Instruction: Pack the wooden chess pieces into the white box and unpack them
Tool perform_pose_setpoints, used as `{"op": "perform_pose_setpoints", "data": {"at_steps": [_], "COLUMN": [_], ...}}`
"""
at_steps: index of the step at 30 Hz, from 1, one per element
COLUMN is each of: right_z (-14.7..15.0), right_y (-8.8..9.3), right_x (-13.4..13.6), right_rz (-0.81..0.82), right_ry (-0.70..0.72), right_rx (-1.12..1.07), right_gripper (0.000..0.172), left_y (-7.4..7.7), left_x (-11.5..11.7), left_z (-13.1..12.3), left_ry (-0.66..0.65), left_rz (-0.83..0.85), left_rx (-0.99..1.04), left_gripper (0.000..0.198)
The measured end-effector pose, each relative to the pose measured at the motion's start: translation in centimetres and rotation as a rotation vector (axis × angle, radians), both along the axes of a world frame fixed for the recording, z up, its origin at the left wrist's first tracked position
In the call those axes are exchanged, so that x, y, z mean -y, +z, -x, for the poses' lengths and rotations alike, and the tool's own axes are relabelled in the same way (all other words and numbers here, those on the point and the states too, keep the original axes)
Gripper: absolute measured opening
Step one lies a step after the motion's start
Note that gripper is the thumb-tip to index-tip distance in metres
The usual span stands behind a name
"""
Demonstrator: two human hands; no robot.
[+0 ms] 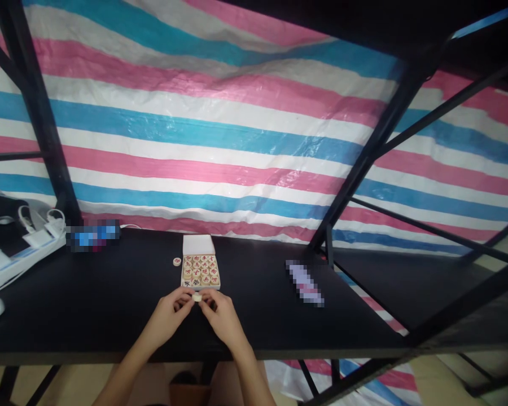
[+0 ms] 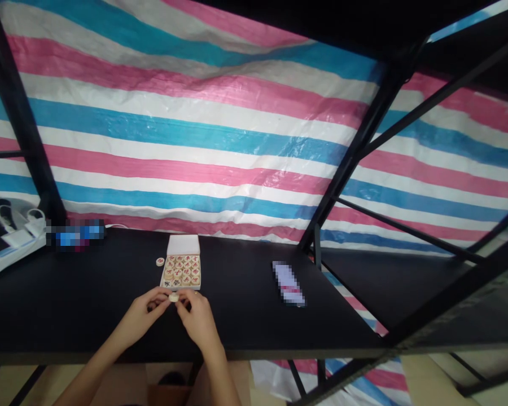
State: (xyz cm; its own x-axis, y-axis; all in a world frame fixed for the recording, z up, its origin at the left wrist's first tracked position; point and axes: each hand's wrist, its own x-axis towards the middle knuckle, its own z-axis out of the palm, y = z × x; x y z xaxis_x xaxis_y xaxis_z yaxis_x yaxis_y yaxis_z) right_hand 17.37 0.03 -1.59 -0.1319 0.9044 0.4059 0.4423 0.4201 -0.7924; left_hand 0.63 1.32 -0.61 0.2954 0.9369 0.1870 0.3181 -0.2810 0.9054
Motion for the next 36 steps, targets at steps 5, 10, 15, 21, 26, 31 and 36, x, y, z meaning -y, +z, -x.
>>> {"op": "perform_pose_setpoints", "data": {"at_steps": [5, 10, 15, 21, 26, 31, 36], "right_z": [0.0, 0.0, -0.1, -0.1, 0.0, 0.0, -0.2], "right_y": [0.2, 0.2, -0.2, -0.3, 0.0, -0.4, -1.3], "right_x": [0.2, 0.2, 0.0, 0.0, 0.1, -0.1, -0.6], "right_rz": [0.009, 0.035, -0.002, -0.054, -0.090, -0.073, -0.030], "right_ry": [0.022, 0.019, 0.005, -0.014, 0.031, -0.004, -0.093], "right_rx": [-0.009, -0.039, 0.039, 0.021, -0.004, -0.004, 0.010], "right_gripper": [0.016, 0.024, 0.010, 0.010, 0.007, 0.013, 0.035], "left_y": [-0.6, -0.9, -0.7, -0.7, -0.4, 0.0, 1.2], "left_x": [-0.4, -0.5, -0.4, -0.6, -0.3, -0.4, -2.5], "left_z": [0.0, 0.0, 0.0, -0.1, -0.5, -0.5, -0.4], "left_ry": [0.020, 0.063, 0.061, 0.091, 0.079, 0.116, 0.203], "left_rz": [-0.010, -0.010, -0.032, 0.032, 0.031, -0.054, -0.220], "left_rx": [0.029, 0.078, -0.024, 0.032, 0.012, -0.124, -0.401], "left_gripper": [0.023, 0.048, 0.025, 0.031, 0.028, 0.027, 0.028]}}
